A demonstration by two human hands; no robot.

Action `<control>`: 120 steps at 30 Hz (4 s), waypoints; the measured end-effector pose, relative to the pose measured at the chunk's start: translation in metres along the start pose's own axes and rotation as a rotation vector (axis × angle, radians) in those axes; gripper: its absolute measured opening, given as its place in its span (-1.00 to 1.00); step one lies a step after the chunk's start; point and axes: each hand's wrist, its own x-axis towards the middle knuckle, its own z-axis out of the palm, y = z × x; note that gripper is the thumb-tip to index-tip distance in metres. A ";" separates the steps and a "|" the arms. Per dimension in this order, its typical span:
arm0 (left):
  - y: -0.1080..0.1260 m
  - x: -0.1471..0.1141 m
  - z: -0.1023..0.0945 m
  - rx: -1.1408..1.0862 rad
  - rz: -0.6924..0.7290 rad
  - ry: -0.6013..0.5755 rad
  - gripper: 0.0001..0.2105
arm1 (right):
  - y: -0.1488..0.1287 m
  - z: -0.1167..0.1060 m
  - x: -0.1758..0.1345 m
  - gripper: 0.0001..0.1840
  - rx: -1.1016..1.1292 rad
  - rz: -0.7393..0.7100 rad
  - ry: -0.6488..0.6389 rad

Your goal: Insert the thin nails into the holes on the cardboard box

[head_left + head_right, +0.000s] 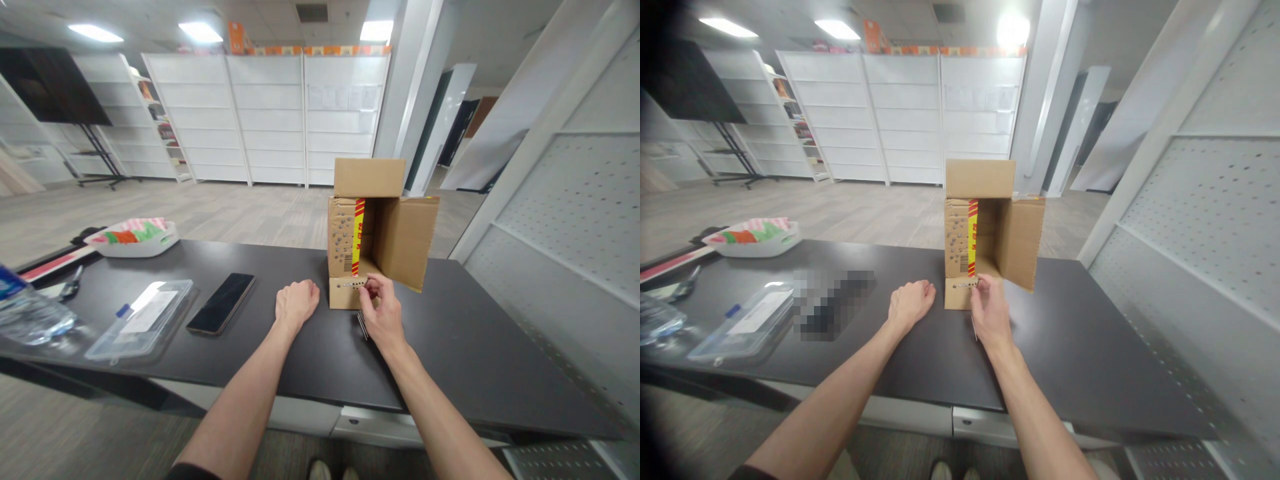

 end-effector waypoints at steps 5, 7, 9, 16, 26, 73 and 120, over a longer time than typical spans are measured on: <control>-0.001 0.001 0.003 -0.005 0.000 0.007 -0.57 | 0.003 0.000 0.001 -0.85 -0.035 -0.037 -0.012; -0.001 0.002 0.004 0.000 -0.002 0.018 -0.58 | 0.003 0.001 0.001 -0.86 -0.031 -0.049 0.001; 0.000 0.002 0.004 0.005 -0.003 0.027 -0.58 | 0.003 0.001 0.002 -0.86 -0.034 -0.076 0.019; 0.001 0.001 0.003 0.005 -0.012 0.007 -0.57 | -0.002 -0.002 0.007 -0.88 -0.073 -0.188 0.079; 0.000 0.001 0.002 -0.001 -0.001 0.004 -0.56 | -0.002 -0.001 0.009 -0.89 -0.083 -0.203 0.076; 0.001 0.000 -0.001 0.008 -0.019 -0.015 -0.57 | 0.012 0.002 0.004 -0.78 -0.166 -0.047 -0.080; 0.000 0.002 -0.001 0.006 -0.015 0.029 -0.58 | -0.013 -0.035 -0.027 -0.77 -0.392 -0.135 -0.438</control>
